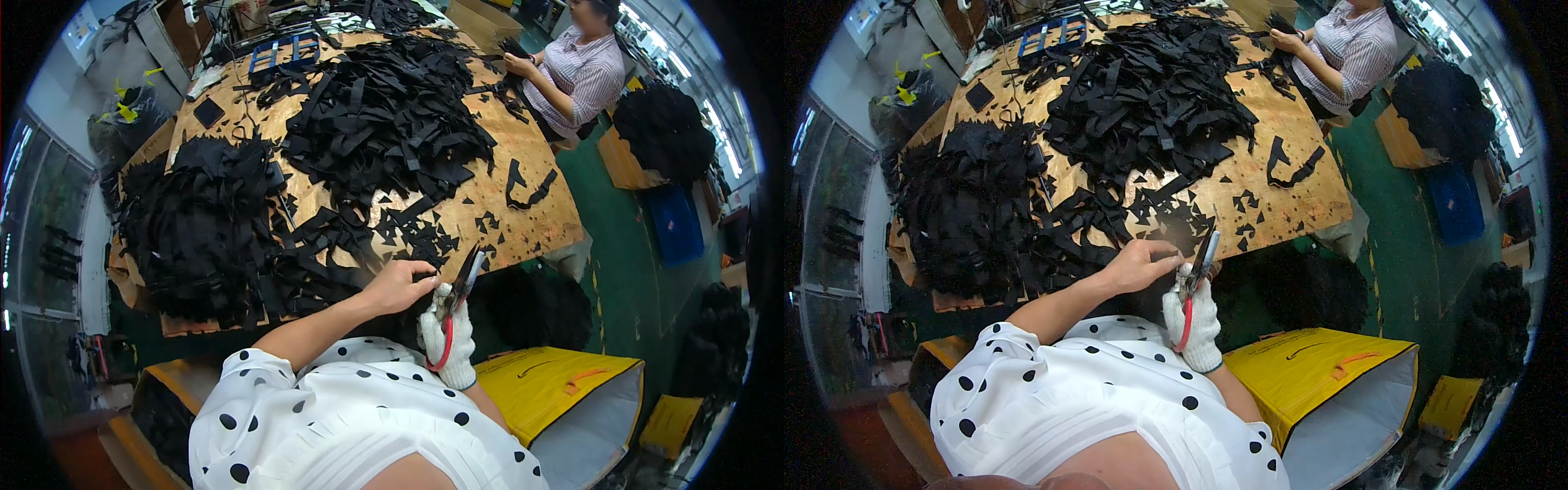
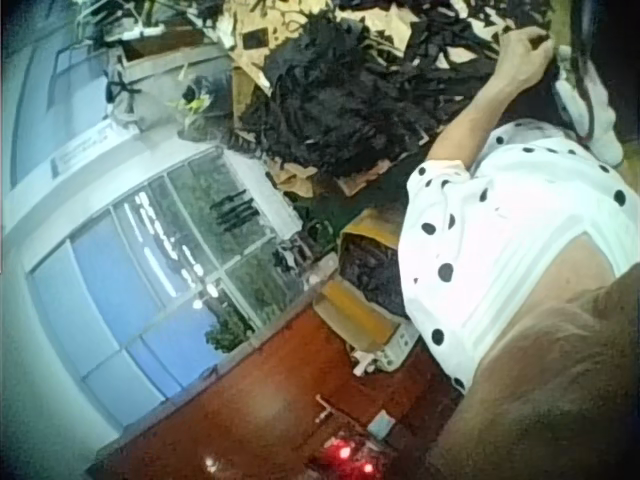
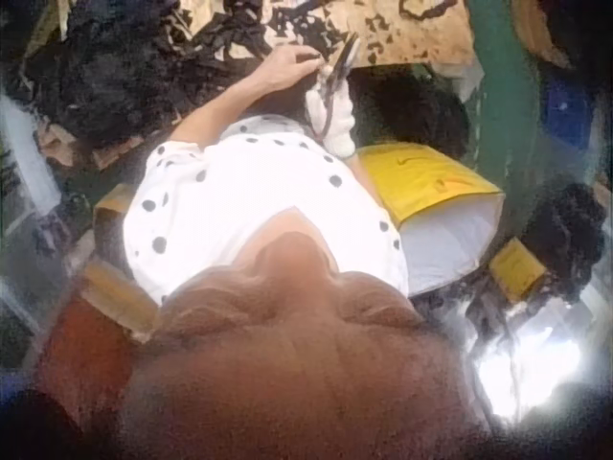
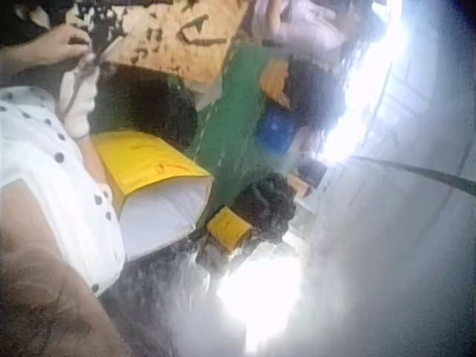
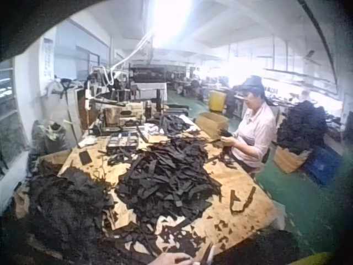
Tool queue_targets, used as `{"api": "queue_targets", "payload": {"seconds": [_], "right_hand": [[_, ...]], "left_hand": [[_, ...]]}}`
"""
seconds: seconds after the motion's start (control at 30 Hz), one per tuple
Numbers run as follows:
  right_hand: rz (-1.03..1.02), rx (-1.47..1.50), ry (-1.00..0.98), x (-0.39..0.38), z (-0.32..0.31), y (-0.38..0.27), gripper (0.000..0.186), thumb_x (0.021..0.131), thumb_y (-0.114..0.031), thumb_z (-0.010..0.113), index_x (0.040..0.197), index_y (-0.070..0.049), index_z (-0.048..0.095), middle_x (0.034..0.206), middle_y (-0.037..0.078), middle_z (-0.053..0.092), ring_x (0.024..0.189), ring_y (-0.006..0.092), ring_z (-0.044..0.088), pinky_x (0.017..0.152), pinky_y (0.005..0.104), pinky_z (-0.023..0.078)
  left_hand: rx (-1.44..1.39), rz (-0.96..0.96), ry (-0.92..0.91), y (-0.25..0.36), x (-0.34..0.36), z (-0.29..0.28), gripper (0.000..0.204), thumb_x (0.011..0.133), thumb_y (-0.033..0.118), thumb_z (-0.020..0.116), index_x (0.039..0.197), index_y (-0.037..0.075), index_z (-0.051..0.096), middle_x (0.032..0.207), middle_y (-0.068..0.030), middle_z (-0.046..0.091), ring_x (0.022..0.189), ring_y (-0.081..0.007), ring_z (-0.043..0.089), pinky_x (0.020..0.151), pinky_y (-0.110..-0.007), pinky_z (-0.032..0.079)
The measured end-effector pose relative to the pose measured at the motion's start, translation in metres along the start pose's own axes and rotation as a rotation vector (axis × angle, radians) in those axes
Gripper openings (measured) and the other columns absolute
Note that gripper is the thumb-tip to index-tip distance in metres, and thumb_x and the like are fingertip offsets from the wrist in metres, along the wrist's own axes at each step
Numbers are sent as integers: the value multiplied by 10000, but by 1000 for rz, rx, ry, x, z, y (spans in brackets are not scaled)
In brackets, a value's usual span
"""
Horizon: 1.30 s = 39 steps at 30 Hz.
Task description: The person uses shears to cut through several pieces of black material on a wooden table, moving them aside and placing them into a yellow container.
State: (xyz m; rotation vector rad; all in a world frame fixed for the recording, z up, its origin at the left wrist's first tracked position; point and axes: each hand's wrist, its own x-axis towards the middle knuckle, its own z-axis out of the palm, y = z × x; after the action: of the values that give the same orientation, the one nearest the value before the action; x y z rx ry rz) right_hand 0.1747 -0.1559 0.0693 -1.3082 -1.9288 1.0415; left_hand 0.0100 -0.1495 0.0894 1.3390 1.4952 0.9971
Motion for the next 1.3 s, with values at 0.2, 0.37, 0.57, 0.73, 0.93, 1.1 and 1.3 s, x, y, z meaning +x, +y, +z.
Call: {"api": "queue_targets", "payload": {"seconds": [0.2,0.37,0.57,0.73,0.93,1.1,1.3], "right_hand": [[17,339,-72,-2,6,14,440,816,-201,603,1201,-47,456,929,100,605,806,231,617,724,337,485],[85,489,-103,-3,3,23,399,842,-159,583,1195,-31,448,907,42,577,772,134,568,713,286,472],[176,489,-130,-9,7,29,387,840,-162,578,1178,-21,453,905,60,577,779,146,577,711,290,478],[196,484,-110,-10,10,42,394,849,-159,581,1190,-36,426,866,48,555,704,128,555,619,265,466],[92,426,-136,-14,16,45,386,853,-146,586,1185,-55,410,815,23,529,613,102,534,515,238,456],[157,427,-128,-18,14,47,377,851,-134,590,1181,-75,419,817,7,522,608,88,531,502,224,450],[178,416,-119,-17,17,53,372,851,-125,582,1184,-76,424,850,6,536,614,94,538,511,228,456]], "left_hand": [[-426,55,159,-2,-5,-40,168,878,145,545,804,24,634,798,-29,633,781,-107,564,753,-265,438],[-255,371,756,28,-35,-143,148,906,174,546,832,61,604,791,-29,592,727,-121,549,717,-279,457],[-34,637,1346,77,-84,-191,151,906,133,565,962,0,611,753,-23,563,642,-94,496,609,-209,413],[701,469,1129,65,-9,-155,184,769,176,729,766,54,591,624,-30,557,532,-103,501,510,-237,417],[1220,199,441,-49,92,-110,111,792,146,547,729,79,609,680,-111,629,629,-244,644,559,-368,498],[1434,195,477,-103,134,-97,82,762,159,564,757,95,616,836,-72,590,649,-206,640,606,-317,476],[1477,110,550,-119,153,-93,105,752,156,571,821,89,614,863,-84,583,655,-187,642,604,-311,460]]}}
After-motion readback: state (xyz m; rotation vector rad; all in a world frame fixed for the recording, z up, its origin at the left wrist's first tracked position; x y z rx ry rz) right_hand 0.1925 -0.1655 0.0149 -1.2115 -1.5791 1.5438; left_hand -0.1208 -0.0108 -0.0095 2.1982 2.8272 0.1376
